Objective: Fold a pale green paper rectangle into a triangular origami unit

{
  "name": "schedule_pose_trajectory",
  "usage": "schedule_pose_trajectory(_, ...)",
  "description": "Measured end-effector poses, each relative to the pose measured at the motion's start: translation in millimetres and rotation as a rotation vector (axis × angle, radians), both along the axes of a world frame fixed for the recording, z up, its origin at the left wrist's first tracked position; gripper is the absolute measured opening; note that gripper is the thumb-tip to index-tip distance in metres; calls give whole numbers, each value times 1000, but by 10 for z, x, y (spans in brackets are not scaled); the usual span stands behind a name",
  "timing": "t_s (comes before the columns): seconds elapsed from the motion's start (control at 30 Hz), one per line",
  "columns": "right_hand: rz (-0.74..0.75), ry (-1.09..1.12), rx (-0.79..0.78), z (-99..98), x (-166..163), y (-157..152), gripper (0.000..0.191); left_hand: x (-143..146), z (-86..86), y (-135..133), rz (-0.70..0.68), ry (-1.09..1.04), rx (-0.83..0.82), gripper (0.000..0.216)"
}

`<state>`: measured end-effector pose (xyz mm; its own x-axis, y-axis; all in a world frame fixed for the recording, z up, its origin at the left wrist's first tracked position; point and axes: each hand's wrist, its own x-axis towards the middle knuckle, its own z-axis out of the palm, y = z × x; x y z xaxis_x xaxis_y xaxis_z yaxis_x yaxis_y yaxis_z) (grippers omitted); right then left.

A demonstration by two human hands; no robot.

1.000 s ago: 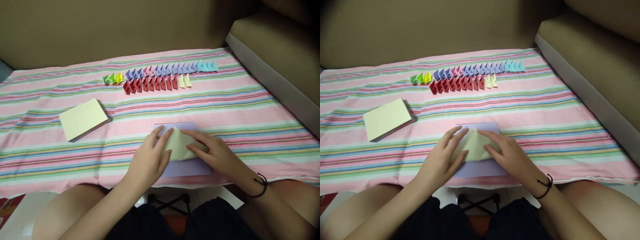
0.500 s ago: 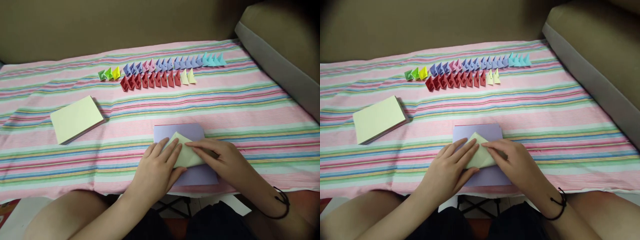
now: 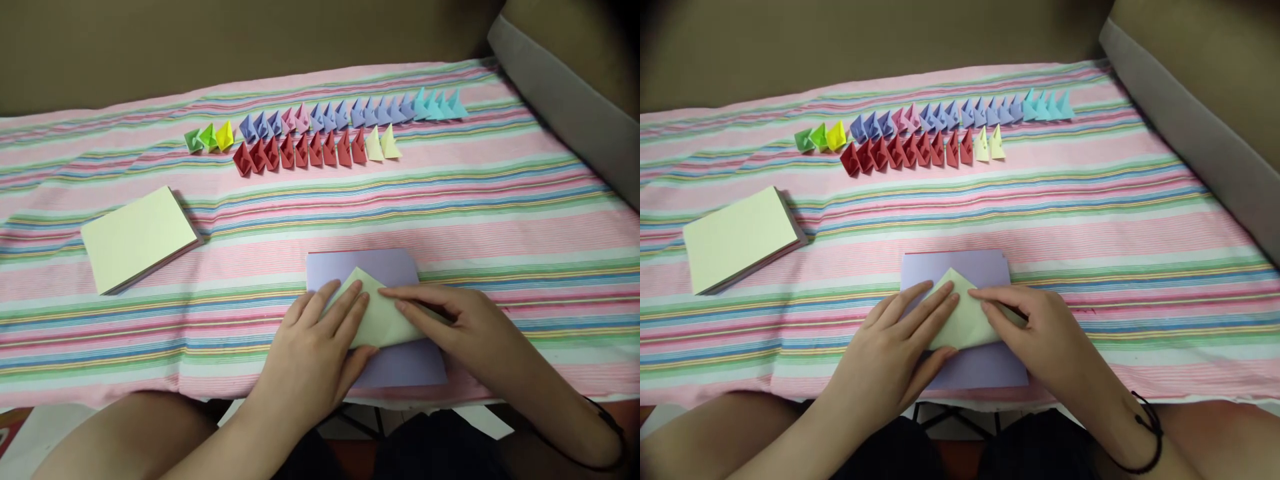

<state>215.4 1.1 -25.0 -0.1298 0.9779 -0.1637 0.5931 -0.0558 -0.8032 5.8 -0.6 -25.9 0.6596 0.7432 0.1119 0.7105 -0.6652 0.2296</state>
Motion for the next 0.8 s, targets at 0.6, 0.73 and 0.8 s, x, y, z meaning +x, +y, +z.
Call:
schedule_pose_trajectory(0.6,13,17,-6,0,-6,16,27,-2,47,77,-35,26,-52,53)
schedule_pose_trajectory(0.73,9,27,-25,1,-2,12,27,-2,40,71,-30,47,-60,54)
schedule_pose_trajectory(0.8,9,28,-31,-1,1,9,28,0,38,69,-31,43,-58,55)
